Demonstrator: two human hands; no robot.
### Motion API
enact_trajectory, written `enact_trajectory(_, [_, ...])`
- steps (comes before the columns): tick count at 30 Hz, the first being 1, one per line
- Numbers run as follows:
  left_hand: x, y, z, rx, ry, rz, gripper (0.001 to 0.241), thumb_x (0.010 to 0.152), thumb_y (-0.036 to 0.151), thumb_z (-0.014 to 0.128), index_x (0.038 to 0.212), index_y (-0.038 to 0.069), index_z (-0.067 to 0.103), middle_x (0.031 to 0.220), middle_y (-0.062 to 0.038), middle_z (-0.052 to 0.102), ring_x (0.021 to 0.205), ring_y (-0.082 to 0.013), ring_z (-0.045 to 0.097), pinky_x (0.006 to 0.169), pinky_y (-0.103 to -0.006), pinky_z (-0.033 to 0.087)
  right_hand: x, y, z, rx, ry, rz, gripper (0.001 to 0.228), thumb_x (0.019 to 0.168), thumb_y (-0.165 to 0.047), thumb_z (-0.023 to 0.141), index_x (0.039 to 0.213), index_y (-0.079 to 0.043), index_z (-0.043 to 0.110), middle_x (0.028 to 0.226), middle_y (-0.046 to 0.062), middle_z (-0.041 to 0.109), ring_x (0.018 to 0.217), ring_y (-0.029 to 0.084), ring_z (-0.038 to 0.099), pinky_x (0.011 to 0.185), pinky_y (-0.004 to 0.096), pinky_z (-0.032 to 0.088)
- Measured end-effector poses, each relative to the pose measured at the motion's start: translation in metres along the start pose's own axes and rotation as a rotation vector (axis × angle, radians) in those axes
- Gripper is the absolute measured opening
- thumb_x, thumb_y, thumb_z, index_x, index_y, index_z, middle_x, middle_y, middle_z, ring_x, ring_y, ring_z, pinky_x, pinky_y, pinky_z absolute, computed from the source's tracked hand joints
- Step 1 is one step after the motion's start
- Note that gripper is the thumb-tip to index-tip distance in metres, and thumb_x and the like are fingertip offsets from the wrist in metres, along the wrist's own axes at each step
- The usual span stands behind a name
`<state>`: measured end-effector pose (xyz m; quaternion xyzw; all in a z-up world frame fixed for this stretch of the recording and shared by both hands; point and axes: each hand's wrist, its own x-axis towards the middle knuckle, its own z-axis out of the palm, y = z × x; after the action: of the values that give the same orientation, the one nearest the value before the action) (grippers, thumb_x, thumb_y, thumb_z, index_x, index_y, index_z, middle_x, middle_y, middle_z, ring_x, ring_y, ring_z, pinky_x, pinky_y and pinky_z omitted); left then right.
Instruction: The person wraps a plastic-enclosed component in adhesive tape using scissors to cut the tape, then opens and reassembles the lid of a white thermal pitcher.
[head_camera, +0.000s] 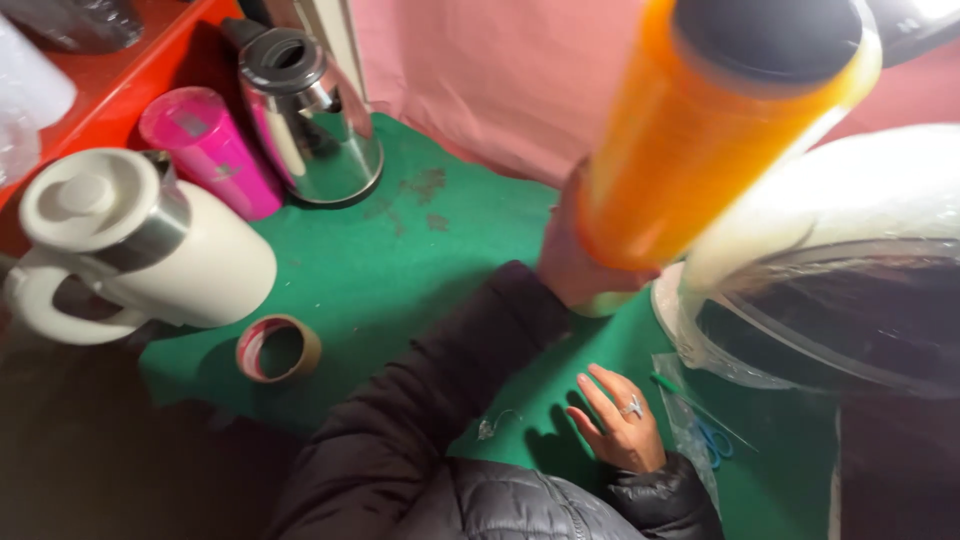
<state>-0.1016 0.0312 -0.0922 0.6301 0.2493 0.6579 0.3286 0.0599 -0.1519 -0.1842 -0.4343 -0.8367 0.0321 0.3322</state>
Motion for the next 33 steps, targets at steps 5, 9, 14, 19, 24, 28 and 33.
enact_trajectory(5, [-0.007, 0.002, 0.009, 0.034, -0.091, -0.111, 0.132, 0.06, 0.043, 0.095, 0.162, 0.002, 0.023, 0.148, -0.016, 0.057, 0.136, -0.0319, 0.061, 0.114, -0.0423, 0.051, 0.0, 0.0, 0.003, -0.061, 0.024, 0.043, 0.058, 0.07, -0.016, 0.088, 0.122, -0.007, 0.065, 0.126, 0.018, 0.063, 0.111, 0.037, 0.065, 0.094, 0.045, 0.054])
enact_trajectory(9, [-0.005, 0.009, 0.009, 0.11, -0.129, -0.128, 0.133, 0.058, 0.045, 0.093, 0.162, 0.002, 0.022, 0.146, -0.018, 0.057, 0.135, -0.0327, 0.06, 0.115, -0.0409, 0.049, 0.0, -0.004, 0.004, -0.046, -0.002, 0.04, 0.057, 0.07, -0.016, 0.088, 0.122, -0.006, 0.066, 0.125, 0.018, 0.065, 0.11, 0.037, 0.065, 0.092, 0.044, 0.054])
enact_trajectory(14, [-0.013, 0.017, -0.004, 0.159, -0.166, -0.083, 0.136, 0.063, 0.045, 0.091, 0.164, -0.002, 0.014, 0.158, -0.025, 0.041, 0.149, -0.0399, 0.043, 0.121, -0.0444, 0.039, -0.003, -0.006, 0.009, -0.063, 0.011, 0.042, 0.059, 0.072, -0.016, 0.087, 0.125, -0.007, 0.065, 0.127, 0.016, 0.066, 0.113, 0.036, 0.066, 0.092, 0.043, 0.055])
enact_trajectory(19, [-0.067, 0.013, -0.06, 0.417, -0.18, -0.014, 0.118, 0.072, 0.053, 0.088, 0.16, 0.005, 0.025, 0.162, -0.028, 0.034, 0.148, -0.0453, 0.041, 0.12, -0.0479, 0.039, -0.007, -0.014, 0.008, -0.021, 0.018, 0.056, 0.058, 0.075, -0.016, 0.086, 0.128, -0.01, 0.065, 0.129, 0.015, 0.065, 0.111, 0.034, 0.067, 0.091, 0.04, 0.057])
enact_trajectory(24, [-0.133, 0.06, -0.166, 0.568, -0.158, -0.006, 0.081, 0.081, 0.048, 0.086, 0.144, 0.012, 0.051, 0.154, -0.023, 0.048, 0.138, -0.042, 0.054, 0.113, -0.0469, 0.047, -0.011, -0.01, 0.014, -0.015, 0.001, 0.016, 0.05, 0.078, -0.013, 0.085, 0.125, -0.011, 0.068, 0.127, 0.014, 0.066, 0.11, 0.033, 0.067, 0.091, 0.04, 0.056])
enact_trajectory(28, [-0.17, 0.108, -0.244, 0.811, 0.088, -0.094, 0.043, 0.085, 0.031, 0.086, 0.121, 0.014, 0.069, 0.138, -0.014, 0.065, 0.125, -0.0341, 0.065, 0.104, -0.0427, 0.052, -0.021, 0.0, 0.017, 0.054, -0.005, 0.014, 0.031, 0.089, -0.005, 0.076, 0.119, -0.011, 0.072, 0.109, 0.012, 0.071, 0.097, 0.028, 0.071, 0.083, 0.035, 0.057])
enact_trajectory(33, [-0.185, 0.155, -0.332, 1.023, 0.389, -0.051, 0.023, 0.091, 0.023, 0.084, 0.109, 0.011, 0.074, 0.127, -0.013, 0.068, 0.118, -0.0314, 0.067, 0.1, -0.0403, 0.054, -0.014, -0.013, 0.011, -0.053, -0.031, 0.089, 0.021, 0.089, -0.01, 0.081, 0.109, -0.01, 0.076, 0.079, 0.013, 0.067, 0.069, 0.026, 0.067, 0.067, 0.036, 0.053])
